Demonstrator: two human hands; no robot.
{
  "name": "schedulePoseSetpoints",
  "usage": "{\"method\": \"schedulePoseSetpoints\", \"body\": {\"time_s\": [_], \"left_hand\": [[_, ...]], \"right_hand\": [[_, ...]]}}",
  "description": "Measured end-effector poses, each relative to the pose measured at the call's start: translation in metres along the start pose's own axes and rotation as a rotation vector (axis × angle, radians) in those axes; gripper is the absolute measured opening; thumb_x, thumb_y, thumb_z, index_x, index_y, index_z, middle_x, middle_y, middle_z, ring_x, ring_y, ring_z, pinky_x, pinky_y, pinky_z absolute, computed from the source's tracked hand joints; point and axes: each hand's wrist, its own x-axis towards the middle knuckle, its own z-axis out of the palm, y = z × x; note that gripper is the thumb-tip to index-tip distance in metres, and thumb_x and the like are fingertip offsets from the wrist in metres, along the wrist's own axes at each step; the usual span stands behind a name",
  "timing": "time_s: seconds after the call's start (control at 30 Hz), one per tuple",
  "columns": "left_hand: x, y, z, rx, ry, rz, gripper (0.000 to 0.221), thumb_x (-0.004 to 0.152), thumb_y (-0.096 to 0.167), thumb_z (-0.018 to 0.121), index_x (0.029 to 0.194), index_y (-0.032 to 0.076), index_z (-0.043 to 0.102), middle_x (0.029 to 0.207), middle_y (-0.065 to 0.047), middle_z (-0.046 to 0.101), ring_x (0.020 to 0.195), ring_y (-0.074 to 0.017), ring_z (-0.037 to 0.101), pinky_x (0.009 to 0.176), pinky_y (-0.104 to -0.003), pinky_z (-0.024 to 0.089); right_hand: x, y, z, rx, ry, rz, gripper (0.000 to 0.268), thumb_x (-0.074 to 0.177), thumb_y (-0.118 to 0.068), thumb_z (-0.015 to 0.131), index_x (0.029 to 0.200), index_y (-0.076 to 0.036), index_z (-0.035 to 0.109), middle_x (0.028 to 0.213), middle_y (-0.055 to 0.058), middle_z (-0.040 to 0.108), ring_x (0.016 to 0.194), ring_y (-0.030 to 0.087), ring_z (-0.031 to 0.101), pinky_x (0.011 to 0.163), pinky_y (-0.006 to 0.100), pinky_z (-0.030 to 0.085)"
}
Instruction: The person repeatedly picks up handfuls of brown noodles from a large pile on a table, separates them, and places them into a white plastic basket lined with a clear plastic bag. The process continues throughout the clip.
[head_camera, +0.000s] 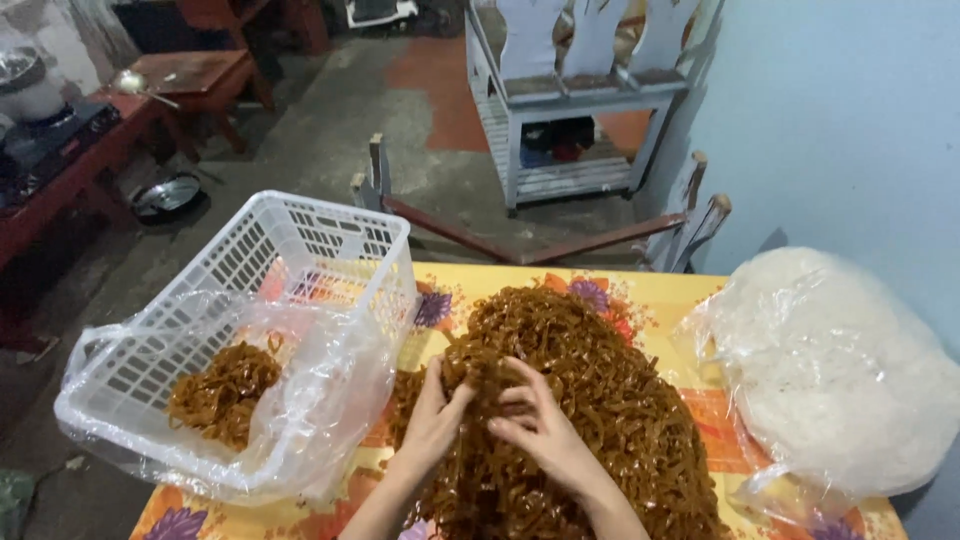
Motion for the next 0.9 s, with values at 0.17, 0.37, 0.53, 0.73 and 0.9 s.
{"method": "schedulePoseSetpoints", "body": {"time_s": [0.17, 0.37, 0.53, 0.73, 0.9], "left_hand": [[0.018, -0.015, -0.021, 0.100, 0.068, 0.071, 0.059, 0.092, 0.034, 0.055, 0.145, 0.014, 0.037, 0.139, -0.009, 0.058, 0.126, -0.0221, 0.057, 0.111, -0.042, 0.042], [0.022, -0.009, -0.023, 0.246, 0.117, 0.042, 0.059, 0.088, 0.033, 0.063, 0.143, 0.021, 0.043, 0.143, -0.004, 0.060, 0.080, -0.0130, 0.051, 0.090, -0.039, 0.051], [0.004, 0.019, -0.023, 0.109, 0.040, 0.142, 0.040, 0.088, 0.022, 0.070, 0.124, 0.024, 0.052, 0.122, -0.005, 0.070, 0.102, -0.0176, 0.071, 0.101, -0.040, 0.058], [-0.036, 0.093, -0.038, -0.597, -0.066, -0.361, 0.087, 0.074, -0.002, 0.068, 0.151, 0.029, 0.042, 0.116, -0.016, 0.064, 0.073, -0.0187, 0.048, 0.063, -0.029, 0.038], [-0.051, 0.131, -0.026, -0.478, -0.062, -0.331, 0.138, 0.046, 0.021, 0.082, 0.161, 0.026, 0.006, 0.131, -0.022, 0.063, 0.098, -0.0254, 0.065, 0.103, -0.042, 0.047]], "right_hand": [[0.014, 0.044, -0.017, 0.029, 0.312, 0.479, 0.070, 0.096, -0.025, 0.065, 0.156, -0.022, 0.028, 0.157, -0.002, 0.029, 0.141, 0.021, 0.042, 0.119, 0.042, 0.038], [0.006, 0.020, -0.028, -0.836, -0.063, 0.072, 0.009, 0.099, -0.029, 0.065, 0.099, -0.020, 0.063, 0.103, -0.004, 0.055, 0.095, 0.008, 0.058, 0.093, 0.023, 0.045], [-0.007, -0.066, -0.006, -0.724, 0.028, -0.413, 0.009, 0.090, -0.020, 0.072, 0.098, -0.019, 0.074, 0.100, -0.003, 0.072, 0.087, 0.008, 0.070, 0.084, 0.021, 0.059], [-0.001, -0.100, 0.002, -0.686, 0.125, -0.449, 0.014, 0.086, -0.008, 0.073, 0.097, -0.016, 0.073, 0.105, -0.001, 0.075, 0.095, 0.011, 0.073, 0.093, 0.024, 0.062], [-0.004, -0.093, 0.002, -0.634, 0.227, -0.608, 0.010, 0.088, -0.003, 0.070, 0.095, -0.009, 0.071, 0.094, 0.005, 0.073, 0.079, 0.011, 0.073, 0.074, 0.017, 0.066]]}}
